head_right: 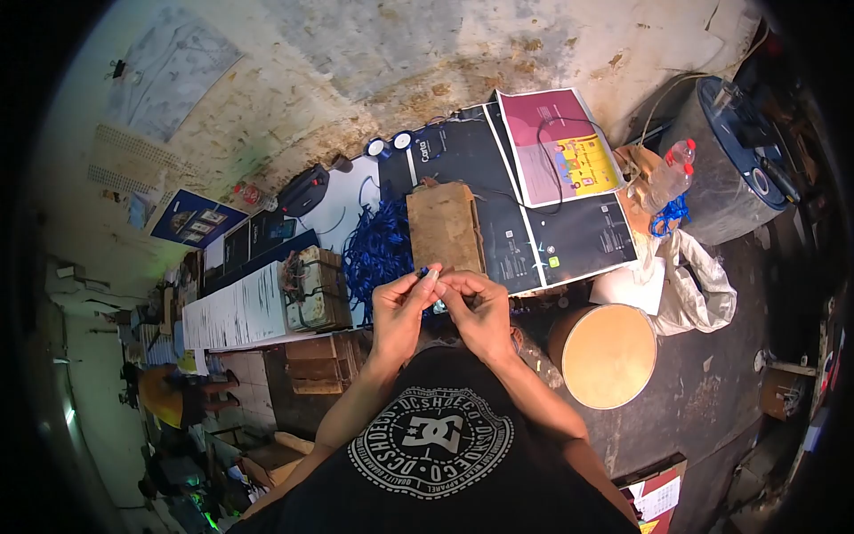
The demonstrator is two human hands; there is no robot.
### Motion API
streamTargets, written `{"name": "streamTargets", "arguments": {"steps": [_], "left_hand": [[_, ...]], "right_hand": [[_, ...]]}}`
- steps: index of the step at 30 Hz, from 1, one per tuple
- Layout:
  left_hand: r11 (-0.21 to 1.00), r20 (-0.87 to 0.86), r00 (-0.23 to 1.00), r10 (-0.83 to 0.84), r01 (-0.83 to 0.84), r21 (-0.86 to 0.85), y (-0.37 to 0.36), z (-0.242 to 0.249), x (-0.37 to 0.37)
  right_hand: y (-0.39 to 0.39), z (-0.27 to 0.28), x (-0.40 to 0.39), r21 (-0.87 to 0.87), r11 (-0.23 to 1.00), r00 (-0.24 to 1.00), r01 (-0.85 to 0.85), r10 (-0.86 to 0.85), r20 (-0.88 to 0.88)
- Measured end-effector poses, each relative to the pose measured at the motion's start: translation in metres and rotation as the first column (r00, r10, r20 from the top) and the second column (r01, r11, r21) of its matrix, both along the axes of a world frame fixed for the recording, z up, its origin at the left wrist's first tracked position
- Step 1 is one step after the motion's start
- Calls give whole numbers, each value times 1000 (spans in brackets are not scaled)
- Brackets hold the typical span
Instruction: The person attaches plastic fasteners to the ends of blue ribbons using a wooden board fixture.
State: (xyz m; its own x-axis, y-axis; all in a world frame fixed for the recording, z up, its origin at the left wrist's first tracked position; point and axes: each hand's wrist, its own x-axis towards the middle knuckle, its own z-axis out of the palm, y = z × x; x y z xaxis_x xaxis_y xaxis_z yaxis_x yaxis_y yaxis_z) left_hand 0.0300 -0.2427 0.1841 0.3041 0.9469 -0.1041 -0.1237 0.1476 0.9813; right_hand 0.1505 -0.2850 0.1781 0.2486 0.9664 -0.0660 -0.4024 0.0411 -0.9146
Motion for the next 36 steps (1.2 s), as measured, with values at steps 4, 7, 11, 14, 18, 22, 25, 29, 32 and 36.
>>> {"name": "streamTargets", "arguments": {"steps": [4, 7, 11, 14, 18, 22, 25, 29, 32, 36], "left_hand": [[999, 30, 999, 17, -15, -50, 1, 1, 0], [983, 183, 981, 65, -31, -184, 5, 12, -3], [950, 210, 933, 293, -259, -173, 24, 12, -18], [921, 241, 891, 385, -354, -163, 42, 20, -40], [889, 262, 850, 458, -437, -137, 57, 27, -63], [850, 278, 806, 523, -516, -104, 67, 37, -79], [834, 297, 784, 545, -543, -95, 75, 39, -98], [794, 325, 734, 597, -598, -106, 78, 43, -113], [765, 327, 704, 630, -634, -109, 82, 45, -124], [764, 342, 701, 626, -640, -89, 85, 41, -144]], "right_hand": [[0, 4, -2, 17, 999, 999, -27, 28, -35], [1, 15, -5, 16, 997, 994, -70, 72, -88], [-2, -1, 2, -54, 954, 951, -294, 297, 89], [-6, -3, 8, -65, 933, 921, -354, 360, 149], [-10, -8, 12, -55, 925, 894, -376, 378, 239], [-12, -16, 16, -57, 915, 881, -399, 400, 253], [-15, -17, 20, -86, 908, 871, -411, 419, 258], [-17, -18, 23, -80, 918, 879, -389, 396, 265], [-18, -7, 28, -174, 900, 892, -400, 426, 148], [-18, -15, 31, -171, 917, 904, -360, 389, 179]]}}
